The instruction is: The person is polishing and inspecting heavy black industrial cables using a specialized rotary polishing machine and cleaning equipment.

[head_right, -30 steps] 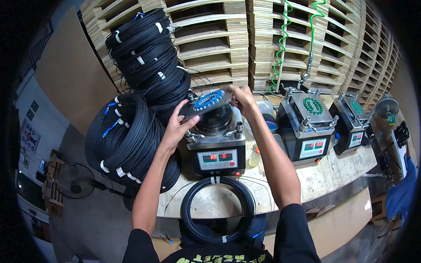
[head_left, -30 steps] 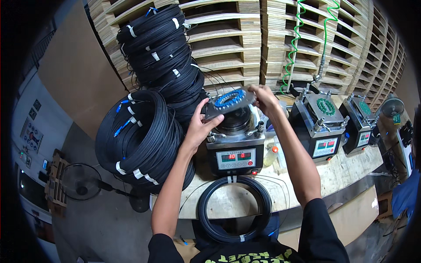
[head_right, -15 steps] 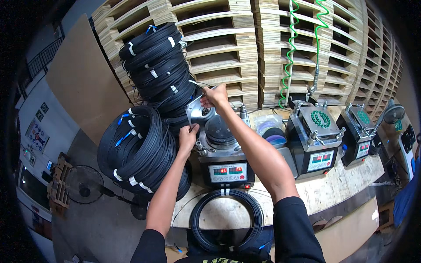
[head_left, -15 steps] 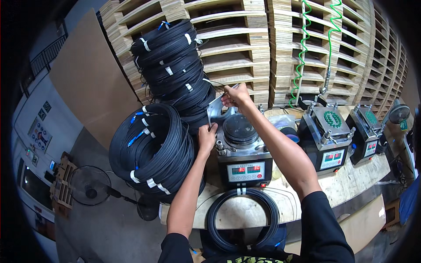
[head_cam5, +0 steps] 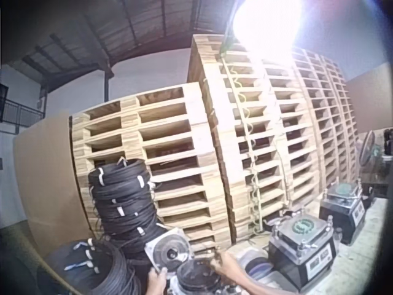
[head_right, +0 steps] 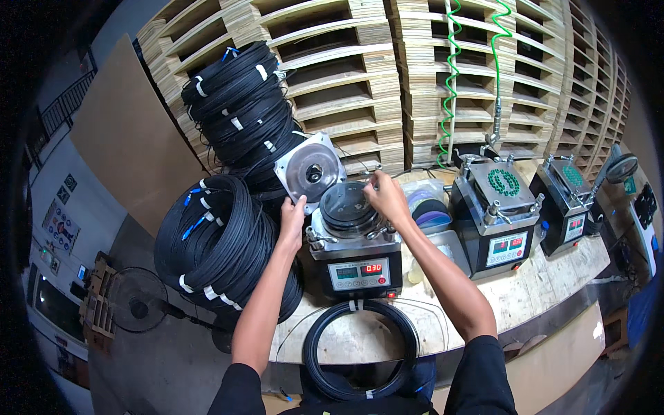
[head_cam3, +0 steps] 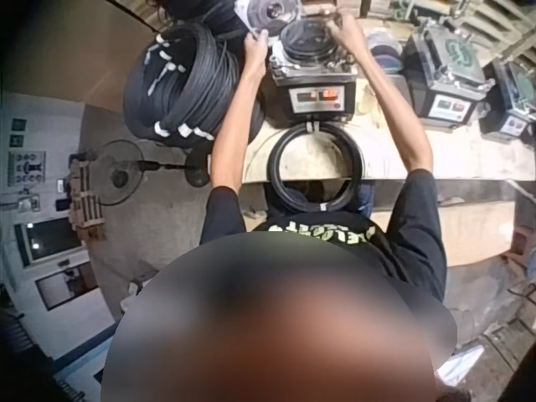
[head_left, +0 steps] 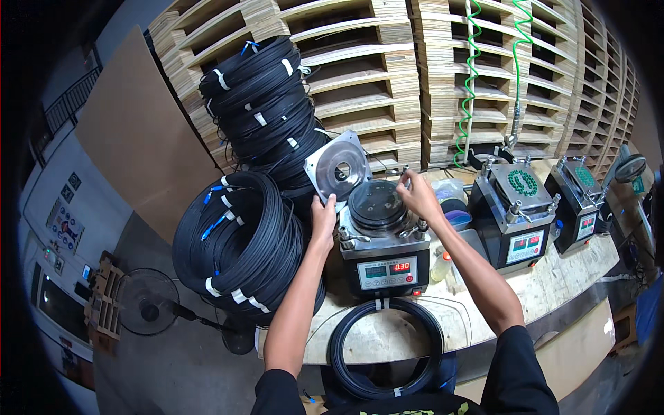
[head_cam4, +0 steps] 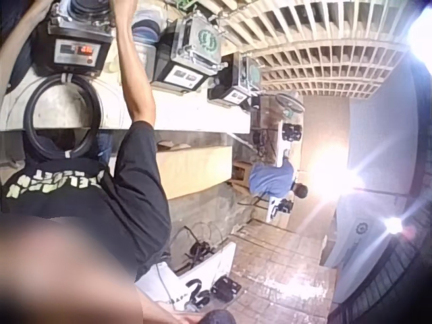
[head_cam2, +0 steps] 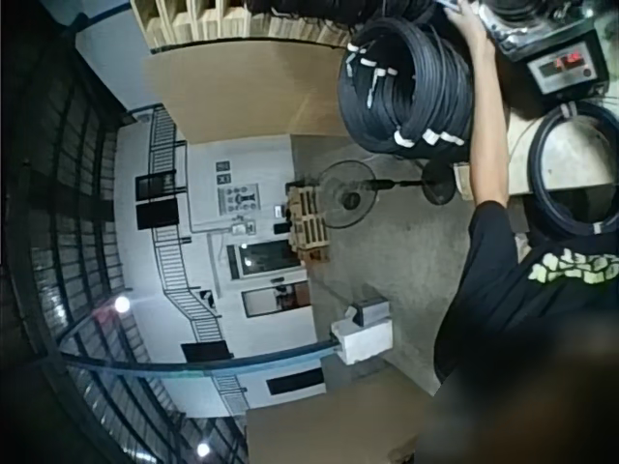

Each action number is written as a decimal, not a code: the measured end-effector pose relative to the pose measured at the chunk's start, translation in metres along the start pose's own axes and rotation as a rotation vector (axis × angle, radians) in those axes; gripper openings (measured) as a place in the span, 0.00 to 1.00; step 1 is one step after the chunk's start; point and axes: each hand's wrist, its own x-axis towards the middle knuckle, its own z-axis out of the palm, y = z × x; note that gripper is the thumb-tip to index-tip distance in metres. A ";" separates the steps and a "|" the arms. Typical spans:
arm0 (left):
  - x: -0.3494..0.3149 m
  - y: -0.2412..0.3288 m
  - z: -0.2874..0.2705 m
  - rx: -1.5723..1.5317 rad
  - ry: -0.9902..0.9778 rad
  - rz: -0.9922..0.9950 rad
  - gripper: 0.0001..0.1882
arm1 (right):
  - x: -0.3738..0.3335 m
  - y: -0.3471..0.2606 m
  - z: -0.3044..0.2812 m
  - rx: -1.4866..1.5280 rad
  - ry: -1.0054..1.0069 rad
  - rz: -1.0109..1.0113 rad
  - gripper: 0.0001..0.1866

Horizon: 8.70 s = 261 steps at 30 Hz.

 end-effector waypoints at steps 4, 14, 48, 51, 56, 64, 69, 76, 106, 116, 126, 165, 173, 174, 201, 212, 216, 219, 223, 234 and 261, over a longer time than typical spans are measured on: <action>-0.026 0.025 0.024 -0.060 0.121 0.040 0.42 | -0.016 0.004 0.001 -0.043 0.020 0.022 0.13; -0.023 0.015 0.019 0.384 0.305 0.520 0.43 | -0.008 0.012 -0.021 -0.067 -0.168 0.023 0.16; -0.027 0.032 0.032 0.293 0.168 0.423 0.42 | 0.128 0.189 -0.249 -0.037 0.112 0.039 0.12; -0.023 0.025 0.035 0.415 0.265 0.514 0.44 | 0.079 0.118 -0.221 0.529 0.057 0.150 0.17; -0.037 0.034 0.030 0.398 0.332 0.402 0.43 | 0.011 0.000 -0.132 0.788 -0.011 0.040 0.21; -0.043 0.025 0.040 0.360 0.318 0.383 0.49 | -0.052 -0.067 -0.029 0.932 0.021 0.159 0.28; -0.042 0.035 0.040 0.335 0.305 0.345 0.49 | -0.054 -0.066 -0.008 0.977 0.088 0.163 0.24; -0.036 0.032 0.037 0.302 0.313 0.366 0.50 | -0.058 -0.065 0.007 0.950 0.126 0.152 0.20; -0.044 0.041 0.038 0.216 0.325 0.355 0.48 | -0.026 -0.053 0.000 0.956 0.292 0.053 0.17; -0.039 0.030 0.039 0.043 0.334 0.380 0.47 | -0.050 -0.099 0.066 1.029 0.086 0.042 0.21; -0.048 0.042 0.039 0.218 0.319 0.384 0.44 | 0.031 -0.090 0.056 1.201 0.368 -0.186 0.20; -0.027 0.097 0.088 1.681 -1.068 0.930 0.39 | -0.125 -0.056 -0.092 1.071 0.119 0.255 0.24; -0.034 0.094 0.061 1.514 -0.890 1.142 0.19 | -0.123 -0.051 -0.094 1.133 0.117 0.240 0.22; -0.035 0.095 0.054 1.466 -0.850 1.064 0.18 | -0.122 -0.053 -0.093 1.135 0.130 0.240 0.21; -0.055 0.049 0.041 0.630 -0.006 0.688 0.24 | -0.038 -0.053 0.042 0.830 0.316 0.104 0.16; -0.056 0.053 0.043 0.528 0.082 0.628 0.25 | -0.060 -0.059 -0.007 1.062 0.134 0.127 0.17; -0.057 0.053 0.043 0.555 0.060 0.593 0.25 | -0.074 -0.076 0.008 1.379 -0.001 0.087 0.19; -0.052 0.046 0.044 0.519 0.097 0.696 0.25 | -0.057 -0.091 0.001 1.354 0.202 -0.132 0.18; -0.058 0.054 0.043 0.560 0.001 0.668 0.24 | -0.041 -0.067 -0.014 1.120 0.293 -0.034 0.16; -0.057 0.056 0.022 0.996 -0.469 0.680 0.24 | -0.077 -0.035 -0.051 1.160 0.064 0.141 0.21; -0.042 0.048 0.025 0.913 -0.546 0.638 0.17 | -0.063 -0.045 -0.011 1.043 0.346 0.072 0.14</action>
